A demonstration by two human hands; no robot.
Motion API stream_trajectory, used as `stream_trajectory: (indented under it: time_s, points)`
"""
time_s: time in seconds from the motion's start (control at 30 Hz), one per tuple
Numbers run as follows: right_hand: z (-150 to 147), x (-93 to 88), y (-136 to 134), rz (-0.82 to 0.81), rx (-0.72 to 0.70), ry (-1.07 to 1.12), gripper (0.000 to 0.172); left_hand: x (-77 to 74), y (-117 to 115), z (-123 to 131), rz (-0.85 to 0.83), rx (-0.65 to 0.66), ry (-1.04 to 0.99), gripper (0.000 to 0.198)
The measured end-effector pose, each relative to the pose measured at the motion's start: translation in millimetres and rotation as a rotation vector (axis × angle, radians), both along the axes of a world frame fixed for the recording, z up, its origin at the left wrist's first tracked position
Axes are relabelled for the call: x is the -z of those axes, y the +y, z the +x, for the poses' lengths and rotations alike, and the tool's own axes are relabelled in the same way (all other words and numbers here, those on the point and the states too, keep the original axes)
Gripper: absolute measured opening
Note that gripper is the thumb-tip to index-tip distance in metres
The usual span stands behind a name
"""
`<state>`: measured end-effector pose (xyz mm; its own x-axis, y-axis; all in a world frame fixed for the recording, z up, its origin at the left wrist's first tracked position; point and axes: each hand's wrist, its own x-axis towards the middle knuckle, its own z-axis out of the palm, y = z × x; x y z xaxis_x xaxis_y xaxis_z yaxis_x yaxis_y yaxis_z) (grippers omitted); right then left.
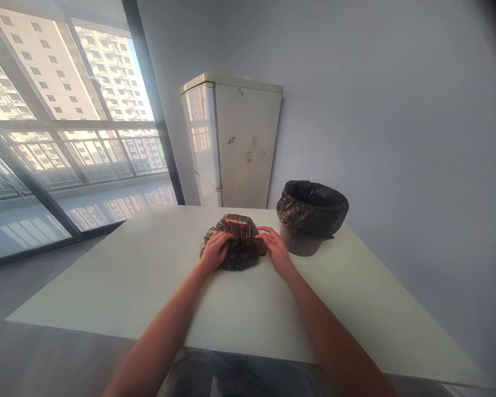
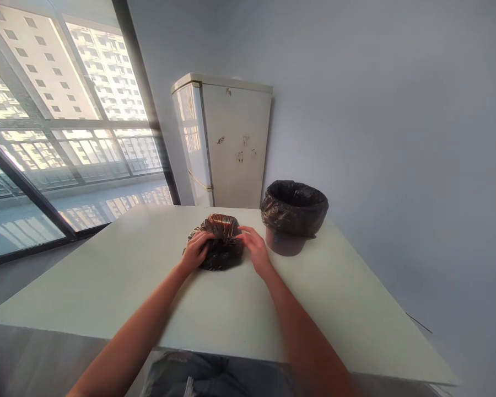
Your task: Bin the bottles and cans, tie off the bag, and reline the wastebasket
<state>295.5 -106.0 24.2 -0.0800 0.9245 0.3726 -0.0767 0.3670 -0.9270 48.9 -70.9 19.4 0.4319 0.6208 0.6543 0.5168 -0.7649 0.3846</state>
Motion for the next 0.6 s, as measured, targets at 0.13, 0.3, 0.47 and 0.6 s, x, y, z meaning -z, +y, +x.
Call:
stream_trajectory:
  time_s: [0.13, 0.3, 0.47, 0.6]
  points:
    - [-7.3, 8.0, 4.3, 0.158, 0.057, -0.191, 0.027, -0.2, -6.8, 5.6, 0.036, -0.028, -0.1, 0.025]
    - [-9.5, 17.1, 9.8, 0.128, 0.192, -0.087, 0.017, -2.9, -8.4, 2.5, 0.069, -0.201, -0.251, 0.026]
    - [0.6, 16.0, 12.4, 0.038, 0.339, 0.064, 0.033, -9.9, 0.1, -10.4, 0.079, -0.482, -0.496, 0.023]
    - [6.3, 19.9, 18.2, -0.035, 0.426, 0.129, 0.04, -12.8, 12.5, -30.0, 0.058, -0.644, -0.702, 0.032]
